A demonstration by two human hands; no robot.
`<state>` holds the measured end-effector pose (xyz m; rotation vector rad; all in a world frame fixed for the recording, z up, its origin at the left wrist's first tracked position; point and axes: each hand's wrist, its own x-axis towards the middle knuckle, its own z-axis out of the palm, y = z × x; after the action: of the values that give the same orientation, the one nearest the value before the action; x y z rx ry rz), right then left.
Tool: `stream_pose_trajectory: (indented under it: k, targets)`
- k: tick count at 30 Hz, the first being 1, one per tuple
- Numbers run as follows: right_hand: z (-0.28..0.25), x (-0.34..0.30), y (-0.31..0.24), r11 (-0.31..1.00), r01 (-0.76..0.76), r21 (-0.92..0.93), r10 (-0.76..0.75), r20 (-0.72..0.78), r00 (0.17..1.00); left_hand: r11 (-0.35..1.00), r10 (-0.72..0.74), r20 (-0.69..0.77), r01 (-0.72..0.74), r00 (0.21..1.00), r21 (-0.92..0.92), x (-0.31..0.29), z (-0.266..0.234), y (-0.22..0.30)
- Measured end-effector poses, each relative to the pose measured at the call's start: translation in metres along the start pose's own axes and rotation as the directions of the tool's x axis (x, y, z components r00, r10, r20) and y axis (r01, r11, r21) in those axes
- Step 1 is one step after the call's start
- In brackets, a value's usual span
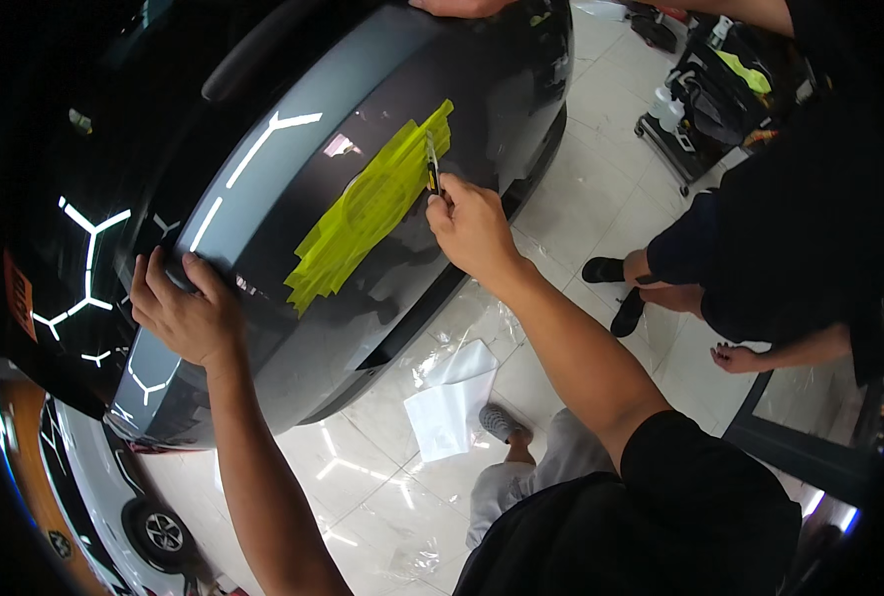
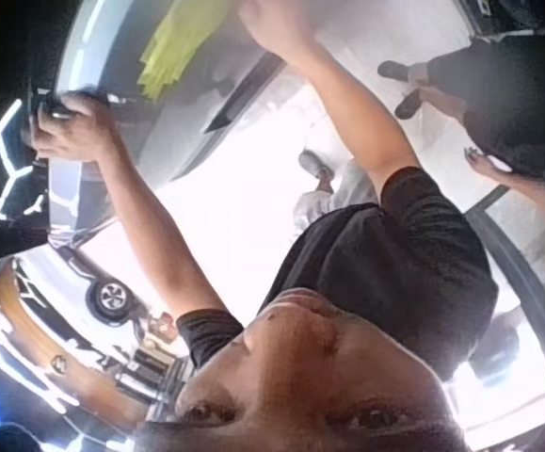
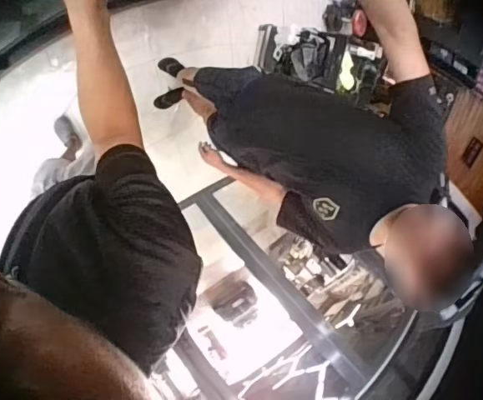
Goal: The person applies a bright green wing-shaped vinyl decal to the rear trunk of a dark gray car. They use a utility knife to cut the vinyl around the decal's shape and a squeegee tool to smooth the surface and remove air bubbles. The person carefully peels away the excess vinyl material to reveal the final decal.
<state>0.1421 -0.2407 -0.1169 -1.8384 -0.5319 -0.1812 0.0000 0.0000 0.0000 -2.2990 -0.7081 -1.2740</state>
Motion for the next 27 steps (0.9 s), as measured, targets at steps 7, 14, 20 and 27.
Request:
stream_pose_trajectory:
  k: [7,14,20,27]
  targets:
    - [0.009,-0.019,-0.001,1.000,-0.029,0.002,0.029,-0.024,0.999,0.999,0.044,0.006,-0.044,0.999,0.013,-0.002,0.001,-0.004]
    - [0.017,-0.032,0.002,1.000,0.003,0.009,-0.002,-0.072,0.997,0.998,0.060,0.014,-0.060,0.998,0.024,0.001,0.002,-0.006]
    - [0.019,-0.036,0.000,0.999,-0.014,0.040,0.016,-0.067,0.998,0.998,0.069,0.021,-0.069,0.997,0.002,0.001,0.003,-0.007]
    - [0.028,-0.040,0.006,0.999,-0.010,0.042,0.014,-0.096,0.995,0.998,0.062,0.041,-0.062,0.997,0.011,0.003,0.006,-0.012]
